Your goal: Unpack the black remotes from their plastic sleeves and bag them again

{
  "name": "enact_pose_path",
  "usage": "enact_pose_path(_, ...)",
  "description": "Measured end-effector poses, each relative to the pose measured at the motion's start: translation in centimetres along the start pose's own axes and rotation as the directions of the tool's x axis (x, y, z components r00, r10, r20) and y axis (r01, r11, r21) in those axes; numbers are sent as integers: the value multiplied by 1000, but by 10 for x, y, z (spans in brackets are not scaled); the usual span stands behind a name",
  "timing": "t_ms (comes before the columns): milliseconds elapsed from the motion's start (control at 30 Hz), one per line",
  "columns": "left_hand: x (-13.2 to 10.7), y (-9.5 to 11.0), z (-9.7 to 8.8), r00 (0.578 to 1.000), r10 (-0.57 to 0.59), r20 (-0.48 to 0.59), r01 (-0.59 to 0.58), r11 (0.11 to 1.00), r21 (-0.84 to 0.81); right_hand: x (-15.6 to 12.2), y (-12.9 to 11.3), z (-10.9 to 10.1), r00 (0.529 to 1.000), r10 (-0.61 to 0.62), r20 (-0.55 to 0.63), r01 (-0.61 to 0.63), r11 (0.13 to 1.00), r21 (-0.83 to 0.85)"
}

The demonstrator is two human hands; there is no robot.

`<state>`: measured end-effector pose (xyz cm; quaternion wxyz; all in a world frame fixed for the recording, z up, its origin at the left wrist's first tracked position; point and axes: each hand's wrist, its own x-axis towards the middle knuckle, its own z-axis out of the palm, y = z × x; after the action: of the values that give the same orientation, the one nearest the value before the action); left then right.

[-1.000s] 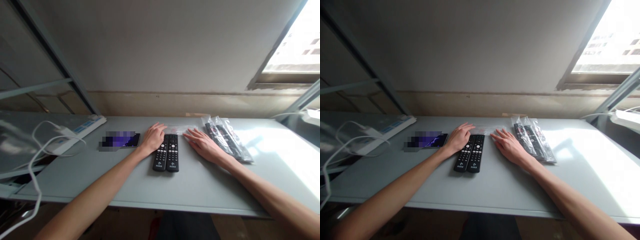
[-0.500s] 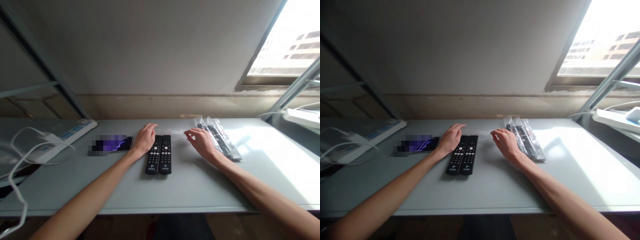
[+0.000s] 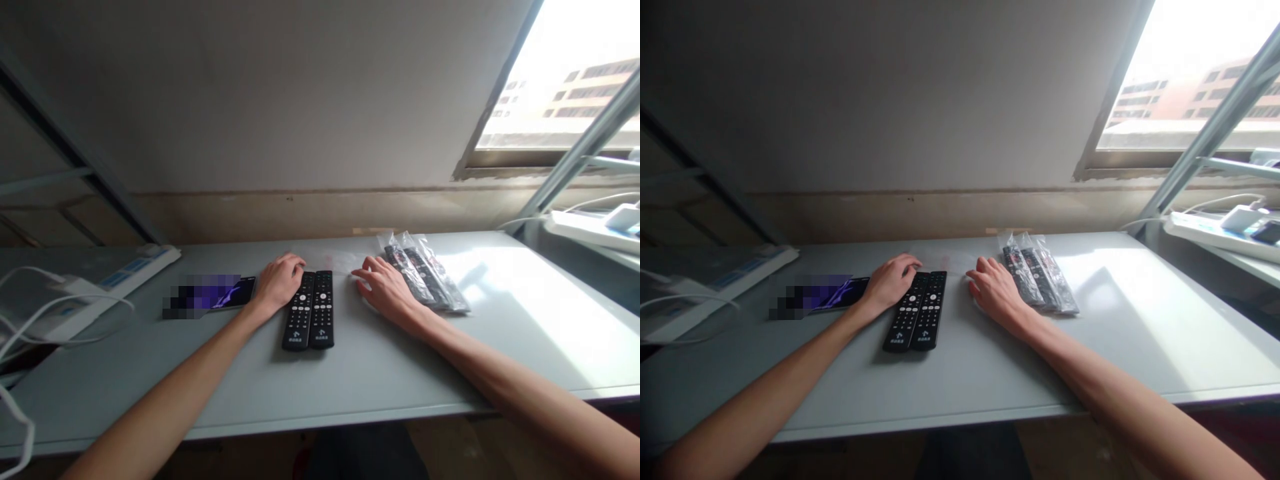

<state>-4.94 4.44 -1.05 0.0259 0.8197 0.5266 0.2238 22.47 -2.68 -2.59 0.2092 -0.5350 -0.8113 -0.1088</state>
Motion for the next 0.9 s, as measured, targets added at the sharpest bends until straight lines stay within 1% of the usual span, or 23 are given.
enact_pose_path(133, -1, 0, -2, 999, 29, -22, -28, 998, 54, 3, 2, 0, 997, 49, 54, -48, 998, -28)
enact_pose_path(267, -2, 1, -2, 999, 28, -21, -26, 995, 92, 4, 6, 1, 997, 75, 1, -75, 997, -8)
enact_pose_path(333, -1, 1, -2, 1000, 8, 3, -9, 996, 94, 2, 6, 1, 997, 73, 3, -73, 997, 32)
enact_pose_path(467, -1, 0, 1, 999, -20, 45, 17, 999, 47, 0, 4, 1, 990, -14, 143, -8, 988, 151)
enact_pose_path(533, 0, 1, 2, 999, -4, 36, 3, 1000, 28, 1, 2, 1, 976, -44, 211, 5, 983, 183)
enact_pose_path(600, -1, 2, 1, 1000, 6, 24, -8, 999, 53, 1, 2, 1, 968, -47, 246, -2, 981, 194)
enact_pose_path(733, -1, 5, -1, 999, -9, 38, 4, 990, 138, 3, 3, 0, 969, -63, 241, 10, 977, 215)
enact_pose_path(800, -2, 5, -1, 999, -18, 50, 11, 988, 152, 3, 3, 0, 970, -78, 232, 24, 974, 224)
enact_pose_path(900, -2, 6, -2, 999, -13, 40, 6, 985, 170, 3, 4, 2, 975, -74, 211, 27, 976, 218)
